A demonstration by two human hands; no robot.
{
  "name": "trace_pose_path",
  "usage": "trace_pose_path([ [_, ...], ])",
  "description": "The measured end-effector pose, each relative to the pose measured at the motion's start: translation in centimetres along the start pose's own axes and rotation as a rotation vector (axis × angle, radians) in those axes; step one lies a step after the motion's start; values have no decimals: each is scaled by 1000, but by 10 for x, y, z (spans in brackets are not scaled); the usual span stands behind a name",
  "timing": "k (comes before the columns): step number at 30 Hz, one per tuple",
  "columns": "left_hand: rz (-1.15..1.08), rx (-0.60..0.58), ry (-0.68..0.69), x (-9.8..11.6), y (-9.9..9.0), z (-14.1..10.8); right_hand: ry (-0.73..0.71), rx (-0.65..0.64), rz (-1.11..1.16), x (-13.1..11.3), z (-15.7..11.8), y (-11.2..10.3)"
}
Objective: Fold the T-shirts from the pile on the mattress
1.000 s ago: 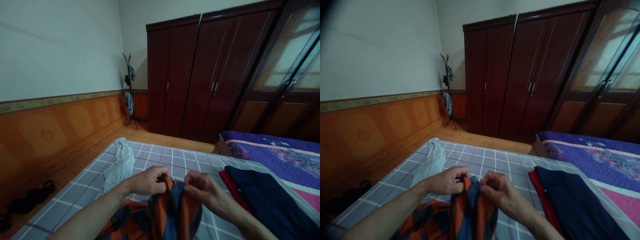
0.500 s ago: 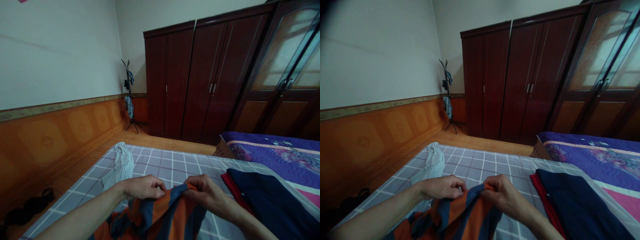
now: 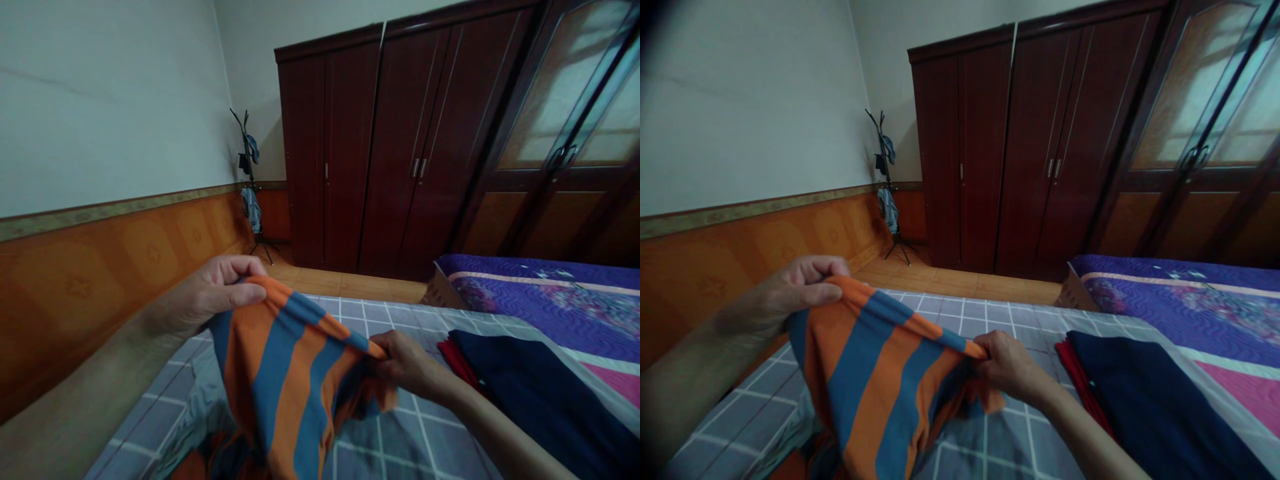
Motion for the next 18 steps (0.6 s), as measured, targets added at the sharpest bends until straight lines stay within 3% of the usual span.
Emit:
trace_pose_path([
  [3, 88, 153, 42, 6, -32, -3, 68, 72, -12, 16, 8, -18],
  [5, 187, 188, -19, -5, -55, -2, 92, 125, 10, 23, 10, -29],
  [7, 364, 96, -139, -27, -69, 0, 37, 194, -8, 23, 11, -36],
  [9, 591, -29, -211, -54, -69, 2, -56, 237, -29, 17, 12, -35],
  [12, 788, -50, -183, -92, -42, 8, -70, 162, 109, 0, 16, -20],
  [15, 697, -74, -72, -112, 7, 17, -29, 55, 335, -20, 24, -5],
  [18, 566, -125, 42, -116, 49, 33, -91, 58, 394, -36, 30, -3],
])
Point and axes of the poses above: each hand's wrist, its own z-axis towards the middle knuckle, its own y-axis out of the palm, x = y × z, the point moved 1 cm from there along z, towards the middle knuckle, and after that the axes turned 2 degrees about -z, right-handed, at the moved point
